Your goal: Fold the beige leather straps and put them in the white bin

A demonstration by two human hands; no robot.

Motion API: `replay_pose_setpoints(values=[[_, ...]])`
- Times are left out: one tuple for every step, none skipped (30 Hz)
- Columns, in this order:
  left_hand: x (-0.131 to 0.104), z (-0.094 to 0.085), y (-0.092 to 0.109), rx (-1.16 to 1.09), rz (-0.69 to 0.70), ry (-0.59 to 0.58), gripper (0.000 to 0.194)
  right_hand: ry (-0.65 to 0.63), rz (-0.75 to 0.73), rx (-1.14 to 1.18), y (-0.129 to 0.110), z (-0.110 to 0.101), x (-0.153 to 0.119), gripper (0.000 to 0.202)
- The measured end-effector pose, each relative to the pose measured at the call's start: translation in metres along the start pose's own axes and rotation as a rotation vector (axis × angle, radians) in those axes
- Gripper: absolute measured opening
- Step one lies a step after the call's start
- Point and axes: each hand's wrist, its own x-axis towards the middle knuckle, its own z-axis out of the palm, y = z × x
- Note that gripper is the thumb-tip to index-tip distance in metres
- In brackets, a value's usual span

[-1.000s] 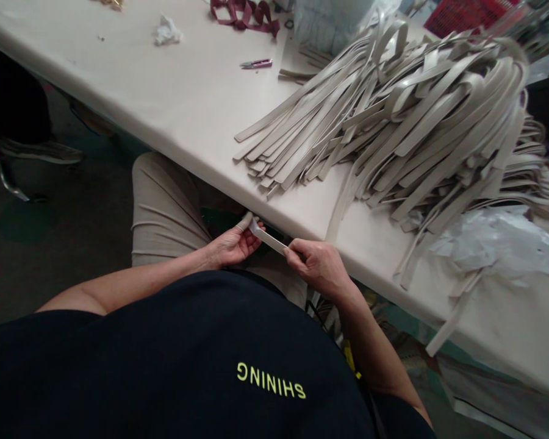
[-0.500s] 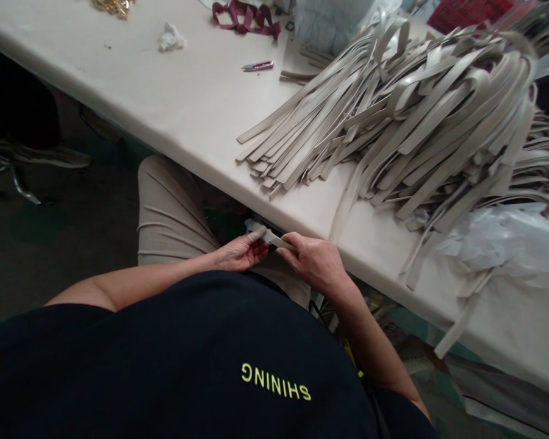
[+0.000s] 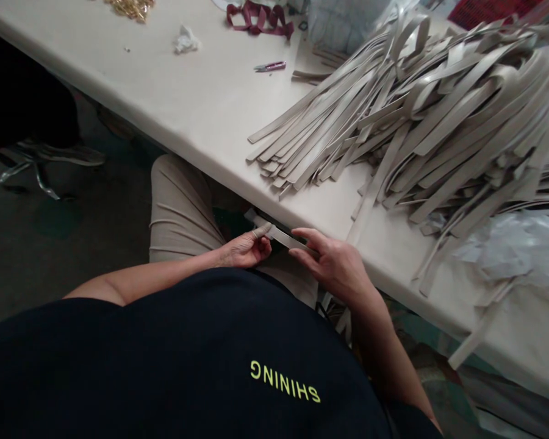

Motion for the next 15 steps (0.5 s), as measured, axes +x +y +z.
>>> replay_pose_setpoints(values=[[-0.001,0.000,0.002,-0.012,0.018,0.005,0.026,0.022,0.004,0.006,0.001,-0.004,-0.003,0.035],[-0.002,0.001,0.002,-0.017,0.026,0.004,0.028,0.043,0.013,-0.022,0.002,-0.008,-0.005,0.035],[-0.003,0.002,0.002,-0.016,0.021,-0.003,0.028,0.060,0.026,-0.078,0.001,-0.010,-0.006,0.033],[-0.004,0.004,0.000,-0.010,0.012,-0.015,0.028,0.067,0.038,-0.147,-0.001,-0.010,-0.006,0.031],[-0.005,0.005,-0.002,-0.002,0.002,-0.028,0.028,0.064,0.047,-0.209,-0.005,-0.008,-0.004,0.030],[-0.005,0.006,-0.005,0.008,-0.003,-0.041,0.026,0.056,0.052,-0.254,-0.009,-0.004,0.000,0.029],[-0.005,0.007,-0.008,0.022,-0.005,-0.050,0.024,0.049,0.051,-0.276,-0.013,0.001,0.004,0.029],[-0.005,0.007,-0.010,0.041,-0.005,-0.053,0.022,0.048,0.044,-0.279,-0.016,0.005,0.007,0.029],[-0.005,0.007,-0.011,0.060,-0.006,-0.046,0.021,0.044,0.033,-0.266,-0.018,0.008,0.010,0.029],[-0.004,0.007,-0.012,0.074,-0.006,-0.035,0.021,0.042,0.018,-0.242,-0.018,0.009,0.011,0.030],[-0.004,0.007,-0.011,0.083,-0.010,-0.022,0.022,0.042,0.002,-0.208,-0.016,0.008,0.010,0.031],[-0.004,0.006,-0.010,0.085,-0.013,-0.012,0.023,0.045,-0.015,-0.169,-0.013,0.004,0.007,0.032],[-0.004,0.006,-0.008,0.079,-0.015,-0.007,0.023,0.057,-0.031,-0.129,-0.008,-0.001,0.002,0.034],[-0.004,0.006,-0.006,0.066,-0.014,-0.008,0.023,0.075,-0.046,-0.098,-0.004,-0.007,-0.003,0.035],[-0.004,0.005,-0.005,0.054,-0.018,-0.016,0.023,0.100,-0.058,-0.082,-0.001,-0.013,-0.007,0.035]])
